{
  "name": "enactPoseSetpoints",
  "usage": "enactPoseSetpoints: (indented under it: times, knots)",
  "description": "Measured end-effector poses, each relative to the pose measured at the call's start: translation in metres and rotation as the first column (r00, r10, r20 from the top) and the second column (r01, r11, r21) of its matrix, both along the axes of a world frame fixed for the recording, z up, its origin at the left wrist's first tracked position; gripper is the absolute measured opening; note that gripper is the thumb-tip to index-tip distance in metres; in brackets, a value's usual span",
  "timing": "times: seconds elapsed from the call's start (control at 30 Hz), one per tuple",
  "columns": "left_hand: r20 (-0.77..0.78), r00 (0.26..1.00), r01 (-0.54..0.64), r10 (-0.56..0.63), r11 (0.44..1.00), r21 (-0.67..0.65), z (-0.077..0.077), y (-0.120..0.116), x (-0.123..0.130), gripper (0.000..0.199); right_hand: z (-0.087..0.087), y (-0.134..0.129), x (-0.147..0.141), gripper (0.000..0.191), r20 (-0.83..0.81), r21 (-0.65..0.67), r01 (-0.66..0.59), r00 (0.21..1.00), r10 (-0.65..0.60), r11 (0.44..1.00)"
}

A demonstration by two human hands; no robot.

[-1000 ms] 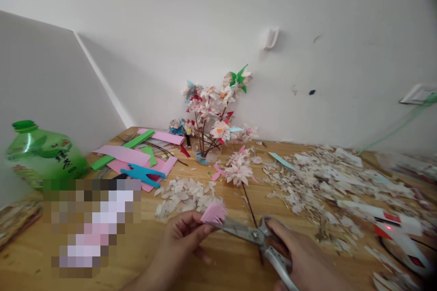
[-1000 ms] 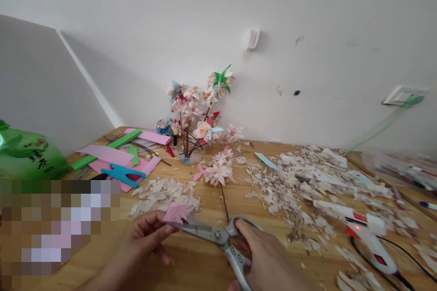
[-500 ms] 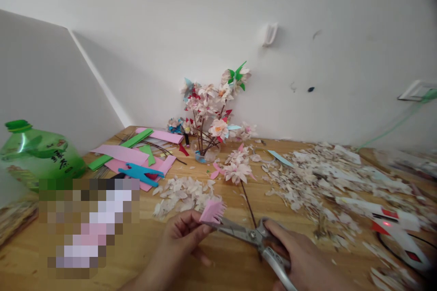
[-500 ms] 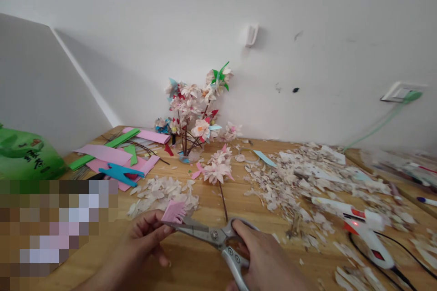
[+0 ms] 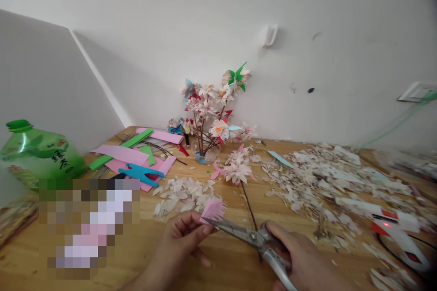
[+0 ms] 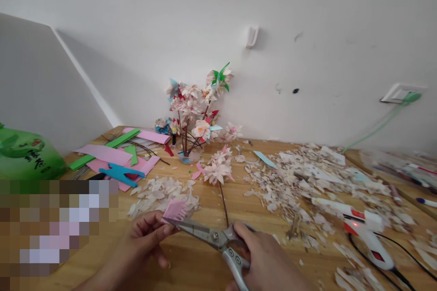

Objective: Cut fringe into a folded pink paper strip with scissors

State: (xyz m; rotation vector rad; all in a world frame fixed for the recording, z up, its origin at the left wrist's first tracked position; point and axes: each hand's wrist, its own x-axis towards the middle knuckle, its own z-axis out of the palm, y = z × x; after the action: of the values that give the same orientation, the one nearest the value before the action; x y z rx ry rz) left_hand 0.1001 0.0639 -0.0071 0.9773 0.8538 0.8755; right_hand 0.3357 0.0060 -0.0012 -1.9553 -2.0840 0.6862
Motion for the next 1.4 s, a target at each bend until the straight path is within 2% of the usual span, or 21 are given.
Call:
enactPoseSetpoints:
  times: [0.63, 0.8, 1.0, 1.4]
  knots:
    - [0.031, 0.999, 0.024, -0.023, 0.999, -0.021, 0.0029, 0.0001, -0.0007, 0.022, 0.0011, 0.0021, -0.0004, 0.054, -0.002, 0.005, 0.026, 1.0, -0.026, 1.0]
    - [0.025, 1.0, -0.012, 0.013, 1.0, -0.028, 0.0045, 0.0004, -0.0008, 0.023, 0.0017, 0.0002, 0.0001, 0.052, 0.002, 0.0, 0.022, 1.0, -0.022, 1.0]
    - [0.001, 0.998, -0.062, 0.062, 0.998, -0.025, 0.0057, 0.0002, -0.0016, 0.023, -0.0021, 0.0002, 0.0034, 0.064, 0.025, -0.008, 0.027, 0.999, -0.027, 1.0]
    - [0.006, 0.999, -0.043, 0.044, 0.999, -0.023, 0.0054, -0.0009, 0.0006, 0.019, 0.0038, -0.0004, -0.006, 0.059, 0.035, -0.058, 0.019, 0.999, -0.017, 0.998]
